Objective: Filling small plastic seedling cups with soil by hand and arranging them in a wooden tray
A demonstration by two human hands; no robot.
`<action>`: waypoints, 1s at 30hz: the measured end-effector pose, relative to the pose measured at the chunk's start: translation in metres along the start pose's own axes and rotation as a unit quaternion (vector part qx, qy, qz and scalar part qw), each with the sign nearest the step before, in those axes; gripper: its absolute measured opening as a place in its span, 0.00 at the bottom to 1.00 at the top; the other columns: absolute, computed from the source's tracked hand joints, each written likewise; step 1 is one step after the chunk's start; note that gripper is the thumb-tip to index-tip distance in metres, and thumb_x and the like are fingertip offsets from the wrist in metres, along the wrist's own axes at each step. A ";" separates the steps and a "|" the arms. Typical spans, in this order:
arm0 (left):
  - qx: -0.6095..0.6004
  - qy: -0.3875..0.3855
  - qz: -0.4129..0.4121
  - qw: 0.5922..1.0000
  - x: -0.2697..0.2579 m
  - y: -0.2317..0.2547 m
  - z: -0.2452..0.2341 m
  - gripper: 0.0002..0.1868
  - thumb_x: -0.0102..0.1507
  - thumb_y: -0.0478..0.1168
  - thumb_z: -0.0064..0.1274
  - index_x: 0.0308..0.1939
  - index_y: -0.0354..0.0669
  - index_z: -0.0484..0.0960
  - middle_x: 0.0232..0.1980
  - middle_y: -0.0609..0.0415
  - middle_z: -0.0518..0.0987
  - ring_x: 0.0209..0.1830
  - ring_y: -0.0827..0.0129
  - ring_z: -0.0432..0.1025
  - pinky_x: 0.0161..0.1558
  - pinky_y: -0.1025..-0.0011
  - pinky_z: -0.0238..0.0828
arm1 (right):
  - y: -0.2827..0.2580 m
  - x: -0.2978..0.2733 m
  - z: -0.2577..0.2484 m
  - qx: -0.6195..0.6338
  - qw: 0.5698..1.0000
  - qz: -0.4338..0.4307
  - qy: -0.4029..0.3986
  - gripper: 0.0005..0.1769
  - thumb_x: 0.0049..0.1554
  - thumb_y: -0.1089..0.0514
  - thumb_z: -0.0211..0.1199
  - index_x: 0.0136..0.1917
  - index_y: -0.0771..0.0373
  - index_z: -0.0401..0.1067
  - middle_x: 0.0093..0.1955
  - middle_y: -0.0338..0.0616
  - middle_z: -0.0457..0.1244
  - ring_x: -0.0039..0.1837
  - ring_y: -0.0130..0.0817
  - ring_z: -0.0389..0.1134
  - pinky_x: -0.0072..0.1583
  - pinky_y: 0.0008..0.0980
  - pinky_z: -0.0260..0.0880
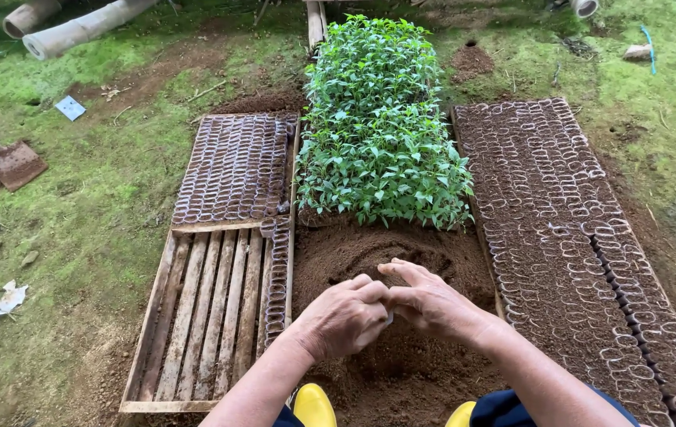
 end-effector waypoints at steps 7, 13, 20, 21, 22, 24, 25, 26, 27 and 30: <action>-0.051 -0.049 -0.011 0.997 -0.006 -0.001 0.011 0.07 0.62 0.34 0.53 0.28 0.41 0.77 0.35 0.50 0.77 0.34 0.58 0.68 0.42 0.63 0.69 | -0.011 0.003 -0.004 -0.003 0.997 0.038 -0.073 0.22 0.54 0.64 0.65 0.62 0.49 0.77 0.79 0.55 0.50 0.81 0.57 0.45 0.75 0.58 0.47; 0.072 -0.067 -0.077 0.992 -0.024 -0.042 0.051 0.08 0.67 0.39 0.50 0.32 0.49 0.77 0.34 0.58 0.74 0.39 0.68 0.72 0.39 0.77 0.78 | -0.026 0.018 -0.020 -0.140 0.983 0.112 -0.037 0.07 0.61 0.52 0.61 0.49 0.38 0.78 0.74 0.48 0.58 0.79 0.49 0.54 0.73 0.59 0.56; 0.160 -0.037 -0.021 0.986 -0.005 -0.063 0.050 0.08 0.67 0.40 0.53 0.32 0.51 0.76 0.32 0.58 0.72 0.37 0.70 0.71 0.36 0.80 0.78 | -0.007 0.033 -0.044 -0.024 0.989 0.142 -0.018 0.12 0.62 0.61 0.56 0.53 0.47 0.78 0.77 0.51 0.57 0.77 0.49 0.58 0.72 0.58 0.62; 0.184 -0.046 -0.010 0.982 0.000 -0.066 0.046 0.08 0.68 0.39 0.53 0.33 0.52 0.76 0.32 0.60 0.71 0.37 0.72 0.70 0.36 0.81 0.78 | -0.006 0.035 -0.054 0.074 0.983 0.167 -0.003 0.15 0.62 0.64 0.54 0.55 0.50 0.78 0.77 0.52 0.57 0.76 0.51 0.60 0.72 0.60 0.63; 0.180 -0.047 -0.007 0.982 0.004 -0.068 0.040 0.08 0.68 0.39 0.53 0.33 0.52 0.76 0.32 0.60 0.71 0.37 0.72 0.70 0.36 0.81 0.78 | -0.008 0.033 -0.068 0.076 0.982 0.171 -0.002 0.15 0.62 0.64 0.54 0.55 0.50 0.78 0.77 0.52 0.57 0.76 0.51 0.60 0.72 0.60 0.63; 0.168 -0.032 -0.005 0.985 0.012 -0.072 0.028 0.08 0.69 0.37 0.50 0.35 0.48 0.79 0.31 0.58 0.72 0.36 0.71 0.69 0.36 0.81 0.77 | -0.010 0.029 -0.096 0.224 0.945 0.226 0.079 0.20 0.61 0.67 0.48 0.61 0.53 0.74 0.76 0.54 0.59 0.76 0.55 0.61 0.72 0.65 0.61; 0.163 -0.034 -0.004 0.986 0.010 -0.080 0.034 0.08 0.69 0.37 0.50 0.35 0.48 0.79 0.31 0.58 0.72 0.36 0.71 0.69 0.36 0.81 0.77 | 0.004 0.020 -0.092 0.226 0.943 0.231 0.079 0.20 0.61 0.67 0.48 0.61 0.53 0.74 0.76 0.54 0.59 0.76 0.55 0.61 0.72 0.65 0.61; 0.172 -0.032 0.007 0.984 0.009 -0.088 0.040 0.07 0.69 0.36 0.49 0.35 0.49 0.78 0.32 0.57 0.71 0.36 0.70 0.69 0.36 0.80 0.76 | 0.020 0.011 -0.088 0.299 0.901 0.297 0.104 0.22 0.63 0.66 0.47 0.66 0.56 0.71 0.73 0.55 0.61 0.74 0.51 0.63 0.71 0.57 0.65; 0.182 -0.030 0.017 0.983 0.007 -0.096 0.046 0.07 0.68 0.36 0.48 0.35 0.49 0.76 0.32 0.57 0.69 0.36 0.68 0.68 0.36 0.79 0.76 | 0.036 0.001 -0.083 0.367 0.848 0.359 0.130 0.24 0.64 0.66 0.45 0.72 0.59 0.68 0.70 0.56 0.63 0.71 0.47 0.65 0.69 0.48 0.69; 0.169 -0.024 0.025 0.985 0.006 -0.115 0.070 0.07 0.68 0.36 0.47 0.34 0.49 0.74 0.31 0.56 0.68 0.37 0.66 0.68 0.37 0.77 0.75 | 0.089 -0.038 -0.027 0.457 0.756 0.442 0.154 0.23 0.66 0.60 0.47 0.73 0.64 0.66 0.70 0.59 0.63 0.70 0.48 0.65 0.68 0.49 0.69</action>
Point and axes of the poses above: each hand's wrist, its own x-axis towards the middle knuckle, its own z-axis out of the palm, y = z × x, the point moved 1 cm from there along x, towards the middle knuckle
